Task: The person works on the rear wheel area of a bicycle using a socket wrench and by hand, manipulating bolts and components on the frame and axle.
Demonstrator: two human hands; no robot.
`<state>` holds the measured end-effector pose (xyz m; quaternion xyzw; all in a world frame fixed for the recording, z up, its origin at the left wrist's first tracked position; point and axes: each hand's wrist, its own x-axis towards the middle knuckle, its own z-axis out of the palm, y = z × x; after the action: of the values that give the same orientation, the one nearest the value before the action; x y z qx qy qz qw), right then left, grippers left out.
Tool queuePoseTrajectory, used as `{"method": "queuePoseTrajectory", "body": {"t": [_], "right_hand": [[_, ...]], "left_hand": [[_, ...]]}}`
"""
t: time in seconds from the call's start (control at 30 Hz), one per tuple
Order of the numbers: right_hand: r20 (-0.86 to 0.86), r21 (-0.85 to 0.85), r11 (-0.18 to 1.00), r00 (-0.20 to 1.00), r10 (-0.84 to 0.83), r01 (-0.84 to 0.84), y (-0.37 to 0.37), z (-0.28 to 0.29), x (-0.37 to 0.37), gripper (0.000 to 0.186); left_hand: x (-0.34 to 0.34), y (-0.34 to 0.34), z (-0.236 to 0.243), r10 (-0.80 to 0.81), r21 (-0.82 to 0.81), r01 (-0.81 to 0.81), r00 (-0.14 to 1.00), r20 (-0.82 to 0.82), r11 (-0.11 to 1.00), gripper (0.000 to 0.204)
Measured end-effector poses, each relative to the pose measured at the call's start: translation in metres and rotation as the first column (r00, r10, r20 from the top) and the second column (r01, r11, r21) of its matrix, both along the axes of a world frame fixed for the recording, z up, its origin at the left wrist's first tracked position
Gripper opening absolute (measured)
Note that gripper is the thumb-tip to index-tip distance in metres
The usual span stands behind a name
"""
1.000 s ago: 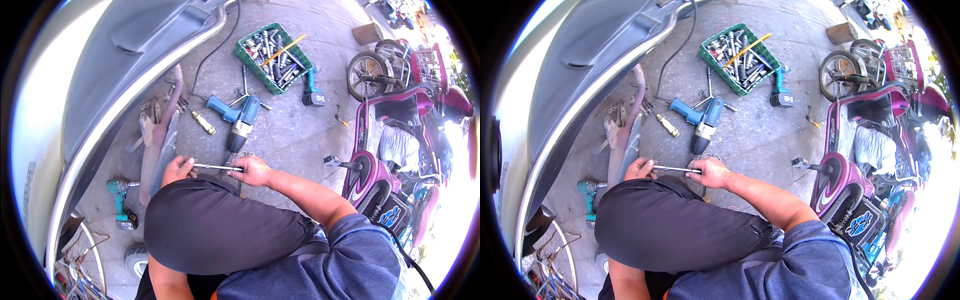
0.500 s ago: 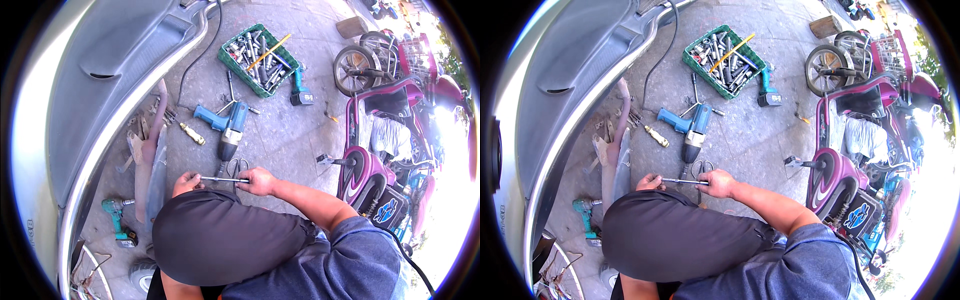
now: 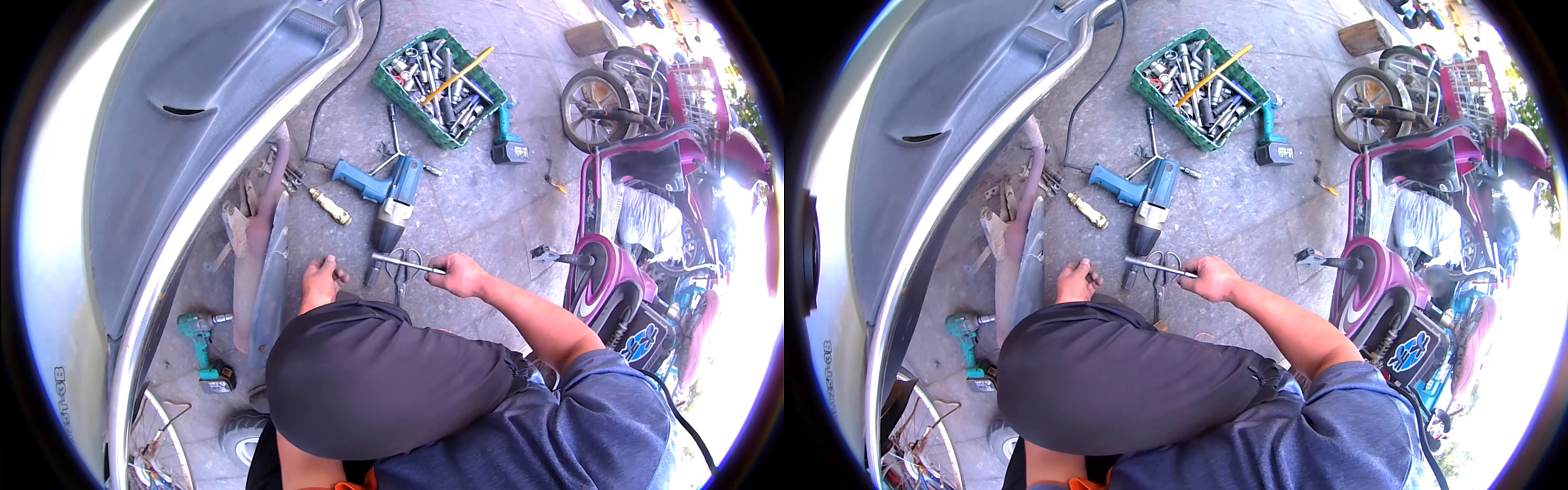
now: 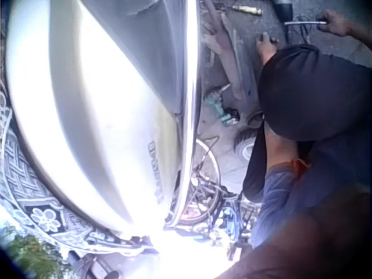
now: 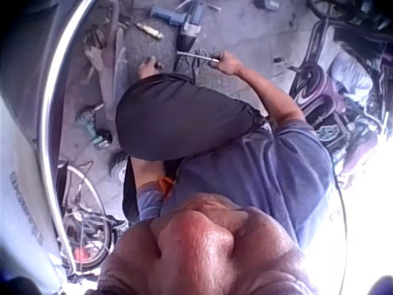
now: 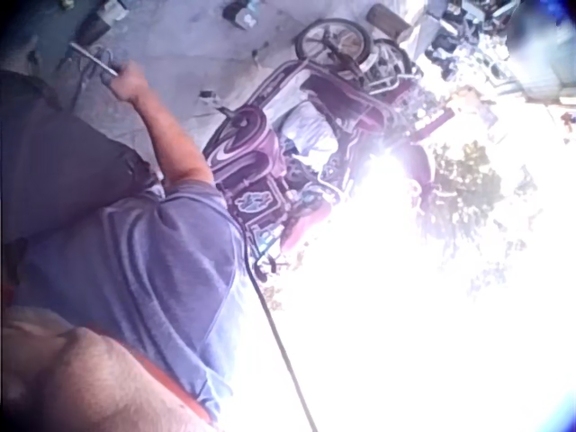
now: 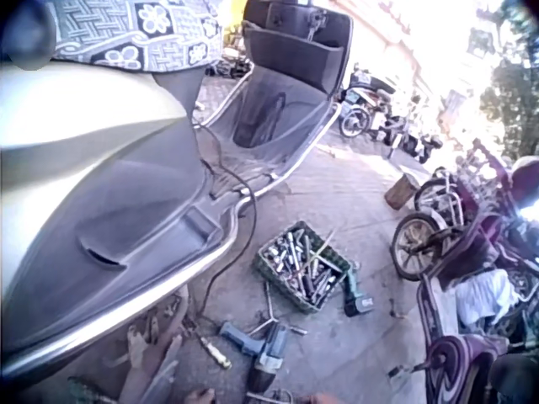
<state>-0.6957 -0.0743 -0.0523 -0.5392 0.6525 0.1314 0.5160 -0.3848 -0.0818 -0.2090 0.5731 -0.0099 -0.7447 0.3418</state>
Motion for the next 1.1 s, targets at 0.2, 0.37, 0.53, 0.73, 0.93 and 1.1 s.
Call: {"method": "queuePoseTrajectory", "body": {"t": [0.2,0.37,0.53,0.73,0.93,1.1], "right_hand": [[0.132,-0.027,0.98,0.973,-0.192,0.197,0.007,-0.032,0.021,0.036],[0.241,-0.129,0.992,0.97,0.026,0.005,-0.009,-0.028,0.083,0.037],[0.112,-0.536,0.819,0.945,0.307,-0.203,-0.018,-0.036,0.066,0.043],[0.07,-0.937,0.324,0.979,-0.189,0.13,-0.144,-0.063,-0.045,0.02],[-0.308,-0.891,0.451,0.803,-0.51,-0.055,-0.269,-0.093,-0.158,0.047],[-0.492,-0.638,0.768,0.794,-0.357,-0.051,-0.325,-0.118,-0.195,0.079]], "left_hand": [[-0.011,-0.035,0.045,0.08,0.045,-0.076,0.993,-0.089,0.996,0.032],[0.005,-0.008,0.045,-0.206,-0.055,0.199,0.922,-0.328,0.978,0.034],[-0.002,0.01,0.072,-0.158,-0.184,0.133,0.98,-0.124,0.974,0.037],[0.07,0.034,0.123,-0.259,-0.411,0.573,0.754,0.604,0.71,0.036],[0.182,0.117,0.147,-0.37,-0.063,0.538,0.655,0.659,0.841,0.032],[0.205,0.13,0.249,-0.438,0.127,0.496,0.585,0.682,0.859,0.029]]}}
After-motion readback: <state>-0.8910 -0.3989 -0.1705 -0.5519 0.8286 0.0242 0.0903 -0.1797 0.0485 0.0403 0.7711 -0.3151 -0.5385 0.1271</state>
